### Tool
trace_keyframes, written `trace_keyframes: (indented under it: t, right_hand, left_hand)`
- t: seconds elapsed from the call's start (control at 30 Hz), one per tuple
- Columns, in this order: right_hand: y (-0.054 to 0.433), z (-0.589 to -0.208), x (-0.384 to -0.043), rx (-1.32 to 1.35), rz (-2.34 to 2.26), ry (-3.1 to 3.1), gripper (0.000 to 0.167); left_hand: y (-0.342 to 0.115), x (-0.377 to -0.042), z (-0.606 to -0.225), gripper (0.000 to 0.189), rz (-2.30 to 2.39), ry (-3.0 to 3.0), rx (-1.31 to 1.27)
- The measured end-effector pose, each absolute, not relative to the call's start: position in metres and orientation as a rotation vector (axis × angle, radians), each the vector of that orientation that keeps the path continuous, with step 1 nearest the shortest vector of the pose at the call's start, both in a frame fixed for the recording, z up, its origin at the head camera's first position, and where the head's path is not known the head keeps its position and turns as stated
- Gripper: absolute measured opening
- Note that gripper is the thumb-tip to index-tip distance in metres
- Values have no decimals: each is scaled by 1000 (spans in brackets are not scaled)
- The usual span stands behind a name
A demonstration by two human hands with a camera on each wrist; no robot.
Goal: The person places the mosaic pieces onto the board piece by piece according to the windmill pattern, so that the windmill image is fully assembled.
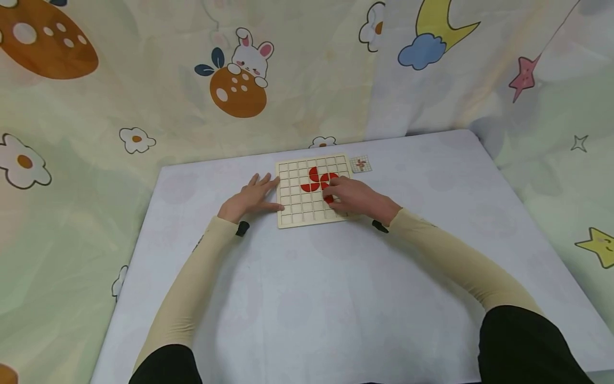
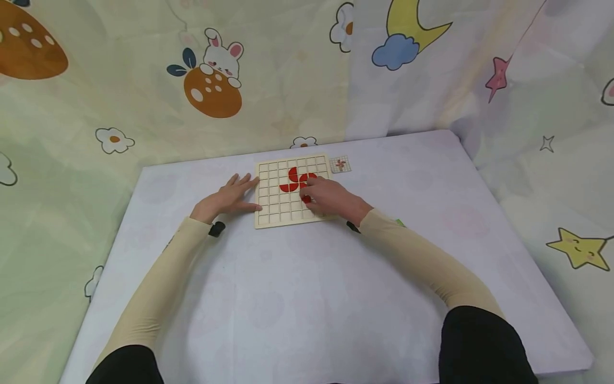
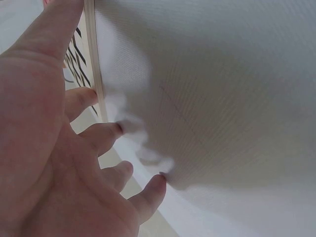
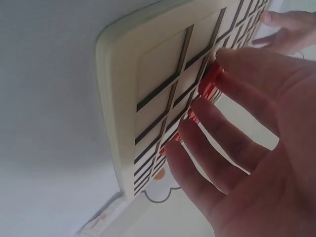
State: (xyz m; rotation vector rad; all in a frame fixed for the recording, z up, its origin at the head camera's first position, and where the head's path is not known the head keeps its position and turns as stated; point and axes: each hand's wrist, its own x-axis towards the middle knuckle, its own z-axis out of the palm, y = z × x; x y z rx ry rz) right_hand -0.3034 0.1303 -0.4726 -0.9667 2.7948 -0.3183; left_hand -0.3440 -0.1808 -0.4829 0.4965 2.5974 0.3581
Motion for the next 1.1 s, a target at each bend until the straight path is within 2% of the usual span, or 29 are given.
trace_keyframes:
  t: [0.23, 0.53, 0.73, 1.1]
  right_hand:
    - [124, -472, -307, -1041, -316, 2852, 21]
    - [124, -473, -311, -933, -313, 2849, 25]
    - [122, -474, -312, -934, -321, 2871, 23]
    - [119, -478, -314, -899, -357, 2915, 29]
  left_hand:
    - [-182, -343, -482, 103, 361, 2603, 504]
    - [-183, -344, -483, 103, 367, 2594, 506]
    - [-182, -344, -482, 102, 371, 2597, 504]
    - [-182, -343, -481, 103, 365, 2592, 505]
